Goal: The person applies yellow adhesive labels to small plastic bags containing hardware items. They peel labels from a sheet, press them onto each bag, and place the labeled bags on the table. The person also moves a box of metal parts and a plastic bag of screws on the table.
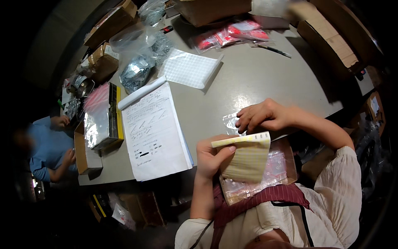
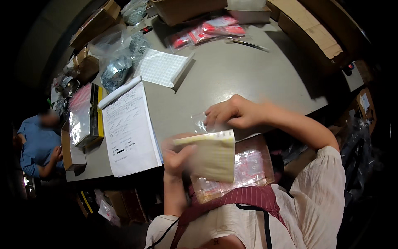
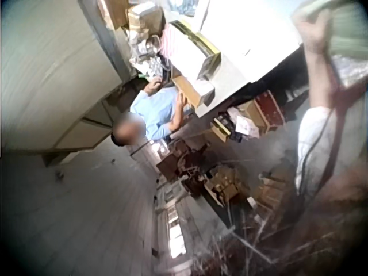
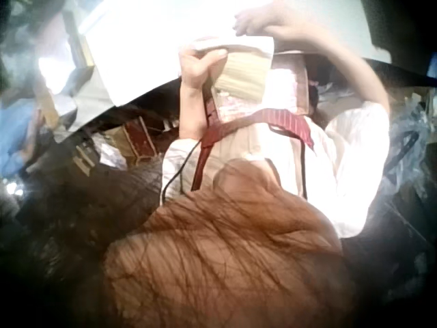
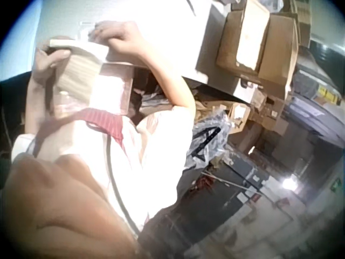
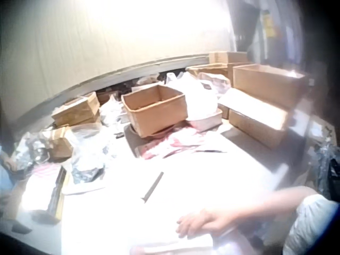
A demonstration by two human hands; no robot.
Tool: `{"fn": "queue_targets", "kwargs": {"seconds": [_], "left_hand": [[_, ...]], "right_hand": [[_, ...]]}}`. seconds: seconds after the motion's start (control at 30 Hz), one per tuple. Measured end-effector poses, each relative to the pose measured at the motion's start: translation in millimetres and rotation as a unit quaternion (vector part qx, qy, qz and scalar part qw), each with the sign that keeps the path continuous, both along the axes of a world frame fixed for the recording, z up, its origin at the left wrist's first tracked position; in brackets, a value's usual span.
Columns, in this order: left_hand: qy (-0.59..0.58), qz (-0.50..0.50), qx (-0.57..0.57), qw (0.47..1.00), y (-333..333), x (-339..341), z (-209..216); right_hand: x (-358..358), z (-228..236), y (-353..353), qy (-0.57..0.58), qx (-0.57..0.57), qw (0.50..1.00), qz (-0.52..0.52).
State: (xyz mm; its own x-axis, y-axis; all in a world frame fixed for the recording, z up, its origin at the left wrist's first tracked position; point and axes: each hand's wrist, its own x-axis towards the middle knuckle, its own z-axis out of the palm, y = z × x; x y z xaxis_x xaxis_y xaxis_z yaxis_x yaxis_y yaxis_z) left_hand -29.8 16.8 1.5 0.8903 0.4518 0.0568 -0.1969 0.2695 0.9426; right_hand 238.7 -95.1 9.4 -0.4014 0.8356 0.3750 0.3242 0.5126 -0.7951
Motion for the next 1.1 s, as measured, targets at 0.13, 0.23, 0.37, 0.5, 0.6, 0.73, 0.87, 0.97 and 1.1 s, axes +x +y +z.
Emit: {"fn": "queue_targets", "kwargs": {"seconds": [0.13,0.23,0.37,0.5,0.6,0.73,0.87,0.97,1.1], "left_hand": [[0.045,0.053,0.111,0.991,-9,10,1],[0.069,0.073,0.132,0.986,-11,10,-2],[0.067,0.075,0.136,0.986,-12,10,-6],[0.049,0.074,0.136,0.987,-15,10,-7],[0.051,0.069,0.154,0.984,-15,9,-11],[0.039,0.059,0.194,0.978,-13,8,-15],[0.03,0.066,0.23,0.97,-13,9,-14],[0.032,0.07,0.226,0.971,-13,7,-15],[0.039,0.064,0.205,0.976,-13,6,-16]], "right_hand": [[-17,28,-36,0.062,-0.068,0.97,-0.224],[-29,52,-51,-0.054,-0.03,0.966,-0.25],[-41,32,-53,-0.15,0.018,0.95,-0.272],[-42,28,-54,-0.15,0.035,0.951,-0.27],[-41,25,-52,-0.04,-0.023,0.96,-0.277],[-40,31,-51,0.028,-0.092,0.953,-0.287],[-40,31,-48,-0.009,-0.085,0.953,-0.292],[-38,34,-46,-0.024,-0.058,0.96,-0.274],[-37,38,-46,-0.039,-0.051,0.963,-0.26]]}}
